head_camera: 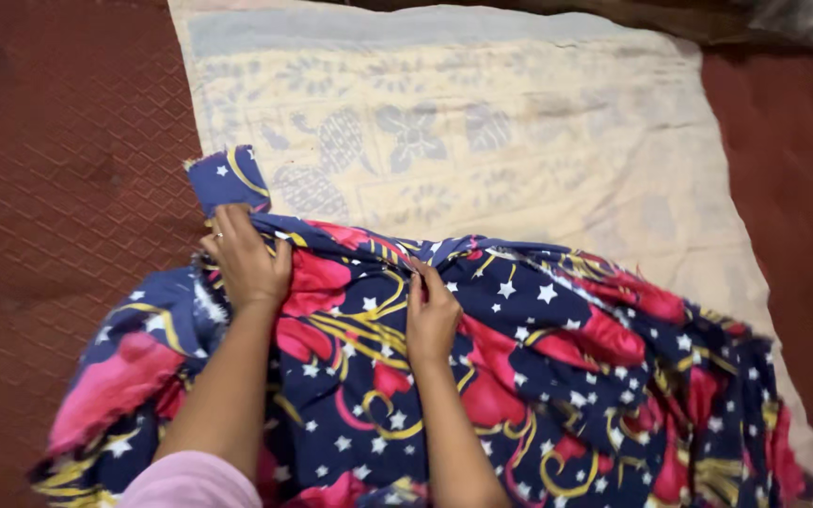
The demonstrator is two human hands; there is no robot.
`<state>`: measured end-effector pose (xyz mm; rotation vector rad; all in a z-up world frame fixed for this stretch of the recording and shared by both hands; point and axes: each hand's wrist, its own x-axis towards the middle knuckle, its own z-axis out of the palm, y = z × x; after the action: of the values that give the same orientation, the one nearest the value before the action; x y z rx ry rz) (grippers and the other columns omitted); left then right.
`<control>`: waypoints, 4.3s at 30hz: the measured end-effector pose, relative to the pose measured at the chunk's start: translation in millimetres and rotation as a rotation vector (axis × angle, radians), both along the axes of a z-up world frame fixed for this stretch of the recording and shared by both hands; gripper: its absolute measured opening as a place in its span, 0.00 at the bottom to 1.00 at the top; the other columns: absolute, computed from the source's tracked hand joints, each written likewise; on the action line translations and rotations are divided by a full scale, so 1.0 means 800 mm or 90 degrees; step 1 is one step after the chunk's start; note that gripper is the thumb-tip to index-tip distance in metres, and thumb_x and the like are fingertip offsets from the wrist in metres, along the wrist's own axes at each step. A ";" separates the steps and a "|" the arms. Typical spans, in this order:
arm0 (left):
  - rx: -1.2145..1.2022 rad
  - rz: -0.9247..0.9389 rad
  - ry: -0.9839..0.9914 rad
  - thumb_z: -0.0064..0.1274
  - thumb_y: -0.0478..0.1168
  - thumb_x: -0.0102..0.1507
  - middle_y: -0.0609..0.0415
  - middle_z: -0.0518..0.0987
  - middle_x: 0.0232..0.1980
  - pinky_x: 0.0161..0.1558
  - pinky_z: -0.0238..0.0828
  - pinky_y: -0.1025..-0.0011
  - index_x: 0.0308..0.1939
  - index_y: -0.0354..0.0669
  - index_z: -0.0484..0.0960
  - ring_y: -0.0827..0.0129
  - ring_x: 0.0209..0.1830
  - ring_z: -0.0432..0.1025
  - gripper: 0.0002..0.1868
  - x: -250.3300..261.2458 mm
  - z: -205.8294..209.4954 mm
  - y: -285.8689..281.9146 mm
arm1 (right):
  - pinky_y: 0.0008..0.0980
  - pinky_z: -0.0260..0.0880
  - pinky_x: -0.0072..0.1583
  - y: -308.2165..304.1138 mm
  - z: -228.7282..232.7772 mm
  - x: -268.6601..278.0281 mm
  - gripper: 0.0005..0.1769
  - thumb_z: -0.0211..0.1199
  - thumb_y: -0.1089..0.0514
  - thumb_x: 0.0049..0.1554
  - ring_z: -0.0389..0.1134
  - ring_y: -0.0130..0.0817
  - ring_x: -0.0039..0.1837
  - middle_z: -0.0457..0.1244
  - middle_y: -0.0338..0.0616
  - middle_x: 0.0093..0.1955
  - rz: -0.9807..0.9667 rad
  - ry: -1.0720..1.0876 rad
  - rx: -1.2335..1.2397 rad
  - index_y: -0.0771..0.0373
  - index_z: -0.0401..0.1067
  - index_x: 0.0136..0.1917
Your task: The person spreads a dark blue floral-patterned bed sheet over a mattress on a wooden bed frame. They smooth the fabric with both hands, aligning the edges and tucking the corners to cover the mattress evenly.
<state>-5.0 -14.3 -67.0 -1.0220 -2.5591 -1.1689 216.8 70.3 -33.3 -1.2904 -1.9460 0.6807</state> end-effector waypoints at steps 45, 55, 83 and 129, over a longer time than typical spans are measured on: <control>0.581 -0.702 -0.932 0.42 0.38 0.67 0.48 0.70 0.69 0.65 0.72 0.58 0.67 0.59 0.61 0.54 0.67 0.71 0.24 -0.125 0.271 0.070 | 0.52 0.69 0.61 0.085 0.527 0.094 0.23 0.58 0.62 0.60 0.69 0.63 0.61 0.66 0.67 0.59 -0.071 -0.477 0.160 0.64 0.60 0.68; -0.383 -0.717 -0.319 0.63 0.59 0.56 0.53 0.33 0.84 0.78 0.24 0.48 0.70 0.60 0.74 0.48 0.83 0.16 0.38 0.034 0.024 -0.028 | 0.40 0.63 0.73 0.165 0.183 0.132 0.52 0.70 0.33 0.52 0.62 0.47 0.75 0.57 0.54 0.78 0.276 -0.656 -0.191 0.55 0.54 0.80; -0.372 -0.343 -0.032 0.64 0.51 0.51 0.46 0.85 0.40 0.50 0.77 0.53 0.42 0.57 0.90 0.51 0.44 0.80 0.16 -0.146 0.205 -0.108 | 0.55 0.73 0.55 0.048 0.346 0.193 0.18 0.51 0.73 0.57 0.71 0.62 0.54 0.67 0.59 0.52 -0.205 -0.147 0.000 0.65 0.76 0.56; -0.223 0.280 0.219 0.60 0.55 0.55 0.45 0.68 0.66 0.57 0.54 0.28 0.66 0.53 0.74 0.52 0.66 0.63 0.35 -0.320 0.127 -0.126 | 0.39 0.73 0.59 0.089 0.089 -0.271 0.53 0.67 0.66 0.46 0.71 0.52 0.60 0.50 0.53 0.79 0.451 -0.231 -0.182 0.53 0.47 0.80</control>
<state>-261.3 -115.1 34.3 -0.5938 -2.5591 -0.4062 0.2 141.3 37.9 -0.8975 -2.7201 1.1596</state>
